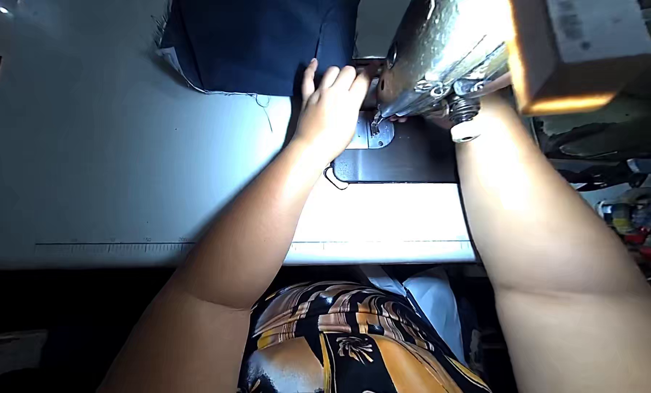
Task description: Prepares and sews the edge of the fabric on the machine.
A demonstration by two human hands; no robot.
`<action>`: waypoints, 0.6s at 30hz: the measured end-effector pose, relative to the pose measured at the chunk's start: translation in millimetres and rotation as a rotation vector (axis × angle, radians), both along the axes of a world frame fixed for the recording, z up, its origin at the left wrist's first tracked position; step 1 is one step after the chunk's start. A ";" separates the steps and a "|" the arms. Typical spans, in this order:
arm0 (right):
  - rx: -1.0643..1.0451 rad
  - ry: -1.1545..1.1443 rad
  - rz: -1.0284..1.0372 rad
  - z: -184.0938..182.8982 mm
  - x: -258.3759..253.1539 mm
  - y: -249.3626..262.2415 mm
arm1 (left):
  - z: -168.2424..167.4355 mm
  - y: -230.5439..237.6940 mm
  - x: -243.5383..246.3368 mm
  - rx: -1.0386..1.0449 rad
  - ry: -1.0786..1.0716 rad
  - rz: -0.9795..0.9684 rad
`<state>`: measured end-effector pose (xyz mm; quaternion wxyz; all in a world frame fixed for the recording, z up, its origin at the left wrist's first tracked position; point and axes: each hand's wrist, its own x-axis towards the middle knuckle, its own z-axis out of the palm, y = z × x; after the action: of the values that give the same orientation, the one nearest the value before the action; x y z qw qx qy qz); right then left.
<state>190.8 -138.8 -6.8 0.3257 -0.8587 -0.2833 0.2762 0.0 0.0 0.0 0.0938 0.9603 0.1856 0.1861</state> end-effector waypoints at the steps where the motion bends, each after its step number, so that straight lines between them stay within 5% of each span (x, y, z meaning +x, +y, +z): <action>1: 0.124 -0.195 0.103 -4.1 -26.7 1.2 | 1.5 -3.5 -0.4 0.026 0.013 -0.049; 3: 0.336 -0.524 0.185 -25.3 -54.7 3.8 | 3.2 -6.6 0.5 0.069 0.061 -0.141; 5: 0.329 -0.599 0.165 -33.1 -59.2 9.7 | 3.8 -3.5 -0.7 0.049 0.061 -0.207; 8: 0.275 -0.545 0.156 -27.2 -61.5 14.8 | 10.3 31.9 -20.0 -0.082 -0.090 -0.086; 11: 0.408 -0.299 0.178 -4.6 -72.5 -5.1 | 4.8 108.3 -80.6 -0.184 0.213 0.263; 13: 0.400 -0.225 0.205 11.9 -80.2 -38.3 | -8.8 138.6 -142.9 -0.108 0.297 0.304; 15: 0.331 -0.506 0.181 5.5 -73.7 -89.9 | -17.9 126.9 -210.5 -0.037 0.337 0.353; 18: 0.069 -0.767 -0.148 -1.9 -51.0 -180.7 | 9.9 29.5 -270.8 -0.073 0.567 0.361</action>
<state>139.8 -319.5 -8.8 0.2438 -0.9063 -0.3308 -0.0986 -270.8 29.5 9.9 0.0383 0.9214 0.3781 -0.0815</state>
